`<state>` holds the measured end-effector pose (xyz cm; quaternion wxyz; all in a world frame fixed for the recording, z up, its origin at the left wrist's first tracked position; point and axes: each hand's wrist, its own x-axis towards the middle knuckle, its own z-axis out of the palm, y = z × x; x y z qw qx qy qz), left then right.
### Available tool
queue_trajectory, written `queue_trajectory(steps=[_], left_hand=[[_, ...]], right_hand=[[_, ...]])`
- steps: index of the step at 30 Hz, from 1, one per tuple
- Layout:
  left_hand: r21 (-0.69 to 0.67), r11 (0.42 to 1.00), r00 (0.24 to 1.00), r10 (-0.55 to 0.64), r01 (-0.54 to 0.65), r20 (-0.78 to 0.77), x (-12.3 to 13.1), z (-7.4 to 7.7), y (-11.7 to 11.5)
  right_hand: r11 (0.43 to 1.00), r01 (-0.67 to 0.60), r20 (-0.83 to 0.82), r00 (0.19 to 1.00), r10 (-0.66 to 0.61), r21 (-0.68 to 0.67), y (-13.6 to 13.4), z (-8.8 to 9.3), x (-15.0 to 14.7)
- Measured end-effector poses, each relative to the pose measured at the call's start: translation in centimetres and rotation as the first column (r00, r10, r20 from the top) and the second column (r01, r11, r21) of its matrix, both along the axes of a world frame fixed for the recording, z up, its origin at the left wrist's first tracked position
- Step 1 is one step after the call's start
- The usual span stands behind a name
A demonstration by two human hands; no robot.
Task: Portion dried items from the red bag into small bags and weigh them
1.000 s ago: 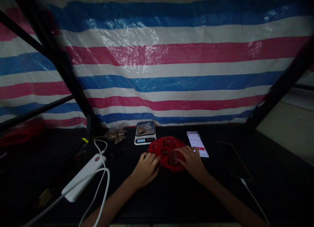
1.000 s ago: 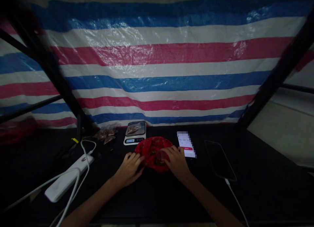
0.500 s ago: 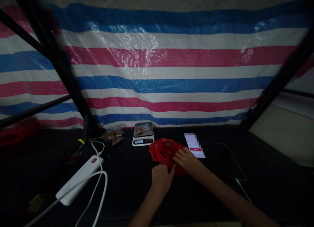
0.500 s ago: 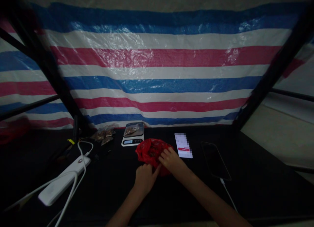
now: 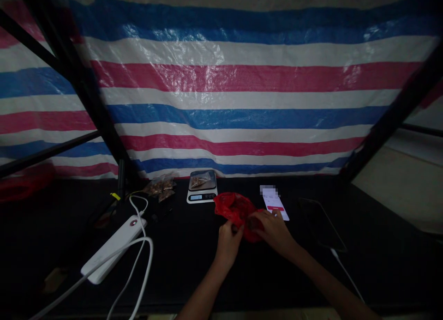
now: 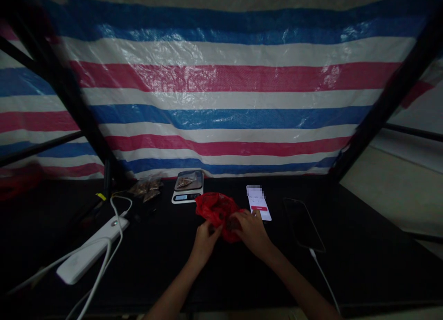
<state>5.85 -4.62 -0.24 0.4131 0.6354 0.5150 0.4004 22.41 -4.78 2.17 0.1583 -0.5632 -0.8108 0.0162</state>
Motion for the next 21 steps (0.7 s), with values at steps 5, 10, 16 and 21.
queue_trajectory(steps=[5,10,16,21], left_hand=[[-0.126,0.992,0.977,0.003,0.024,0.212,0.0,-2.6,0.8],[-0.146,0.988,0.958,-0.005,0.049,0.287,-1.1,-3.6,1.0],[-0.242,0.928,0.93,-0.327,0.283,-0.167,-6.2,0.6,-0.7],[-0.024,0.998,0.833,-0.055,0.05,-0.55,-11.1,5.1,1.8]], right_hand=[[0.994,0.04,-0.087,0.995,-0.049,-0.105,0.2,-0.3,0.5],[0.975,0.084,-0.182,0.976,-0.122,-0.206,1.0,-1.1,1.1],[0.935,-0.067,-0.546,0.826,-0.144,-0.348,2.4,-2.5,2.0],[0.934,-0.159,-0.685,0.72,-0.111,-0.319,3.5,-1.1,1.7]])
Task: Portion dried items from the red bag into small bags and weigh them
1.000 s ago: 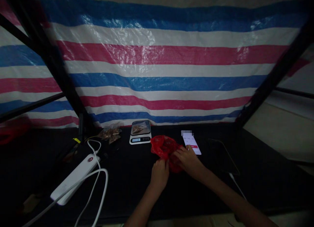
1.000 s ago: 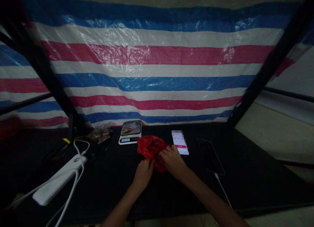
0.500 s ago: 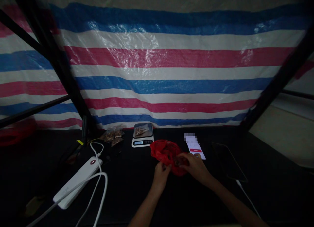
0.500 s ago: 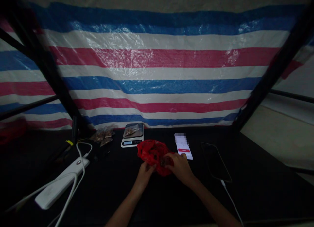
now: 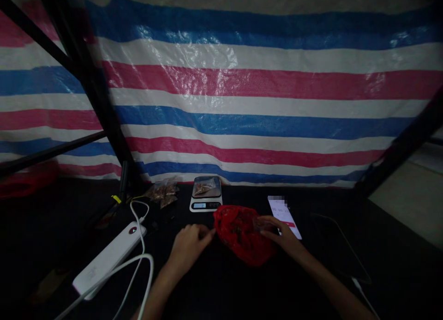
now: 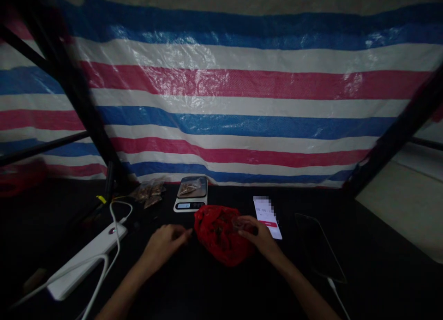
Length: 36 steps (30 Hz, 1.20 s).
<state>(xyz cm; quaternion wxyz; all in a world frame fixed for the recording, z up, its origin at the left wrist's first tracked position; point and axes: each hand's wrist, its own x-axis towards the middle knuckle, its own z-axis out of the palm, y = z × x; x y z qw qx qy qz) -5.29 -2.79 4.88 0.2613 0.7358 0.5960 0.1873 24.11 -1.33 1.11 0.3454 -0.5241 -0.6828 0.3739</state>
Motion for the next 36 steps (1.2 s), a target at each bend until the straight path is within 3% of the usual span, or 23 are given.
queue_trajectory(steps=[3,6,9,13,16,19,22,25,28,31,36], left_hand=[[0.284,0.958,0.999,0.034,-0.044,0.041,-1.3,0.7,4.8],[0.492,0.871,1.0,-0.01,0.017,-0.016,-1.4,-0.3,10.3],[0.528,0.842,0.991,-0.052,0.108,-0.121,-0.9,-1.7,14.6],[0.434,0.878,0.975,-0.143,0.205,-0.17,-0.7,-3.0,17.7],[0.383,0.896,0.974,-0.22,0.223,-0.053,-0.7,-3.5,18.6],[0.368,0.916,0.951,-0.242,0.158,0.194,-0.4,-3.6,18.7],[0.301,0.948,0.862,-0.235,0.101,0.45,0.1,-3.3,18.2],[0.226,0.961,0.738,-0.268,0.159,0.62,0.5,-2.6,17.5],[0.204,0.959,0.653,-0.283,0.196,0.703,0.9,-1.9,17.1],[0.189,0.966,0.64,-0.257,0.175,0.724,1.3,-1.7,16.9],[0.173,0.957,0.618,-0.282,0.232,0.734,1.8,-1.8,16.2]], right_hand=[[0.999,0.008,0.032,0.999,-0.009,0.036,1.2,1.6,-0.4],[0.996,0.023,0.091,0.995,-0.032,0.09,3.1,2.8,-0.6],[0.989,0.032,0.138,0.989,-0.052,0.147,5.3,3.2,-1.1],[0.973,0.013,0.288,0.954,-0.08,0.23,8.2,3.8,-2.8],[0.949,-0.045,0.446,0.889,-0.104,0.311,10.2,4.7,-4.6],[0.906,-0.133,0.576,0.806,-0.138,0.403,11.9,6.1,-6.2],[0.848,-0.225,0.671,0.717,-0.189,0.48,12.9,7.9,-7.5],[0.797,-0.319,0.739,0.637,-0.22,0.512,13.1,9.6,-8.7],[0.756,-0.418,0.818,0.512,-0.263,0.504,12.5,10.8,-9.9],[0.706,-0.529,0.876,0.375,-0.304,0.471,11.7,11.6,-11.0],[0.65,-0.612,0.891,0.262,-0.371,0.451,10.5,12.4,-12.2]])
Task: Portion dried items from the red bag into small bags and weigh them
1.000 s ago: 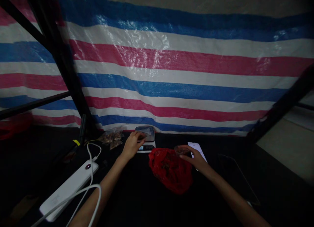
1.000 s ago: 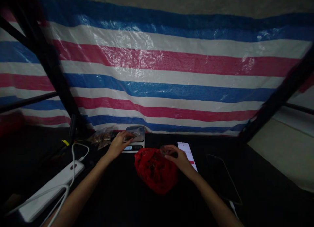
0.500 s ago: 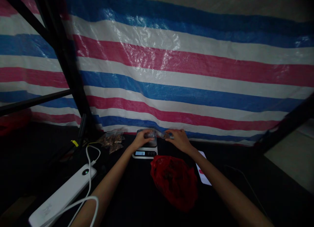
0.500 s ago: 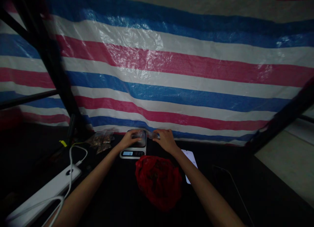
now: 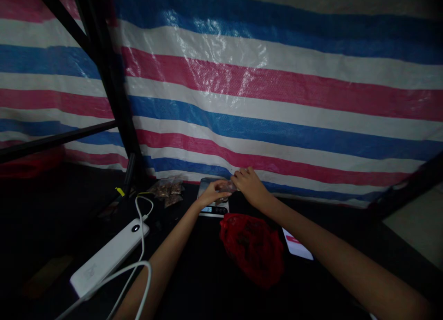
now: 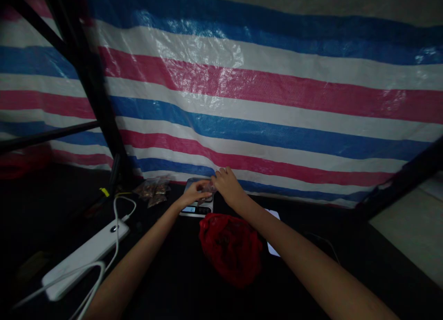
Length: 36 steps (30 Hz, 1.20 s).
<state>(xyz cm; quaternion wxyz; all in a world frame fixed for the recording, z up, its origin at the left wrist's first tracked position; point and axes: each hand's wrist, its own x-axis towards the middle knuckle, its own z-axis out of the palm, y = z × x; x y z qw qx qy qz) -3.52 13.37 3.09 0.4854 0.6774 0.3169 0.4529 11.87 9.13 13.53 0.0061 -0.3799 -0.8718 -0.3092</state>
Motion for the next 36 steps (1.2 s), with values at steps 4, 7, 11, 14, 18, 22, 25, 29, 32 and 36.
queue_trajectory(steps=[4,7,11,14,18,22,25,29,32,36], left_hand=[[0.001,0.999,0.999,-0.041,0.041,0.001,-0.1,0.1,-0.7],[0.016,0.999,0.999,-0.048,0.048,-0.009,-0.5,0.2,-1.1],[0.088,0.996,0.993,0.043,-0.033,-0.108,-1.3,0.4,-0.9],[0.217,0.965,0.939,0.205,-0.147,-0.276,-2.0,0.2,-0.1],[0.358,0.919,0.785,0.342,-0.164,-0.517,-2.4,-0.8,0.9],[0.413,0.904,0.71,0.364,-0.112,-0.603,-1.5,-1.0,-0.5],[0.489,0.862,0.773,0.398,-0.13,-0.494,-0.1,0.0,-3.4],[0.432,0.9,0.771,0.239,0.052,-0.59,1.4,1.0,-6.7],[0.342,0.927,0.69,0.147,0.154,-0.709,2.0,0.7,-7.8],[0.276,0.944,0.606,0.113,0.183,-0.787,2.3,-0.1,-8.3]], right_hand=[[0.998,-0.034,0.041,0.999,0.032,0.05,-1.3,-0.8,-0.4],[0.985,-0.109,0.057,0.993,0.102,0.137,-2.1,-1.3,-0.2],[0.986,-0.045,-0.075,0.996,0.058,0.163,-2.9,-0.3,1.0],[0.998,0.024,-0.19,0.982,-0.012,0.059,-4.0,0.5,2.5],[1.0,0.012,-0.183,0.983,-0.015,-0.016,-6.6,-1.0,4.8],[0.995,0.041,-0.128,0.99,-0.053,-0.092,-8.7,-4.6,6.8],[0.979,0.143,-0.067,0.986,-0.154,-0.148,-9.1,-6.6,7.5],[0.944,0.25,-0.003,0.966,-0.257,-0.213,-8.7,-7.4,7.0],[0.924,0.289,-0.012,0.953,-0.302,-0.25,-8.8,-7.1,6.3],[0.889,0.329,-0.056,0.93,-0.364,-0.319,-10.4,-6.6,5.5]])
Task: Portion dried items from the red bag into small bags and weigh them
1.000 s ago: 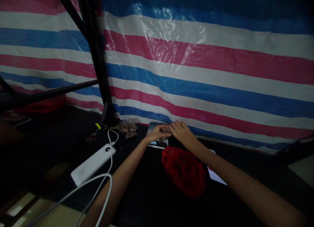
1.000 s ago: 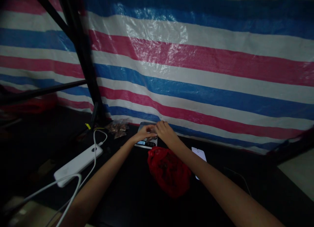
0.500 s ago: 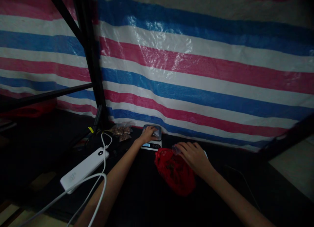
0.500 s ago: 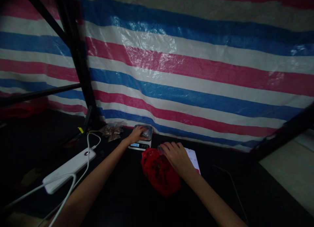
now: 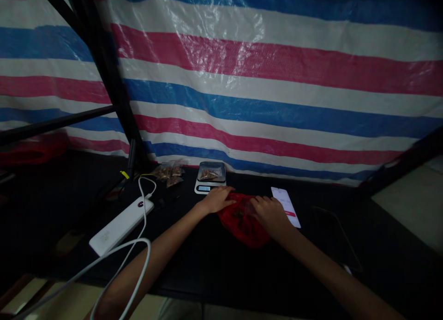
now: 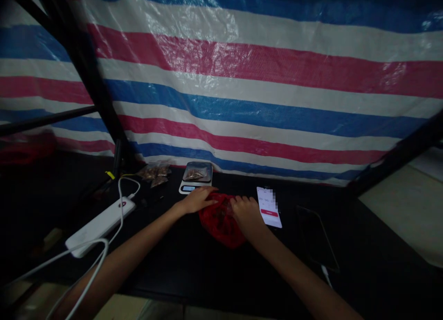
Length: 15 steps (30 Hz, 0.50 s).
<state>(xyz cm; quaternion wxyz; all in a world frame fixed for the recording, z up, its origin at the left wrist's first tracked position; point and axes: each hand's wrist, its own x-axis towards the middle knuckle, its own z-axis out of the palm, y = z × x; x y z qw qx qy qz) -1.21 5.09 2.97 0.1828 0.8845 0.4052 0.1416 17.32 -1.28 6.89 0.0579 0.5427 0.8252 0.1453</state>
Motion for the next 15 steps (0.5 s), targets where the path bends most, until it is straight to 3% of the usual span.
queue_trajectory(steps=[6,10,15], left_hand=[[0.043,0.998,0.998,0.046,-0.045,-0.036,0.9,-1.1,-1.0],[0.063,0.996,0.993,0.063,-0.056,-0.105,1.2,-1.9,-1.7],[0.102,0.991,0.993,0.091,-0.084,-0.068,1.5,-2.2,-2.5]], right_hand=[[0.983,0.139,-0.033,0.989,-0.144,-0.12,-2.0,-0.4,-1.6],[0.977,0.166,-0.064,0.982,-0.176,-0.132,-2.0,-0.1,-1.8],[0.981,0.161,-0.135,0.975,-0.175,-0.104,-2.9,1.1,-1.7]])
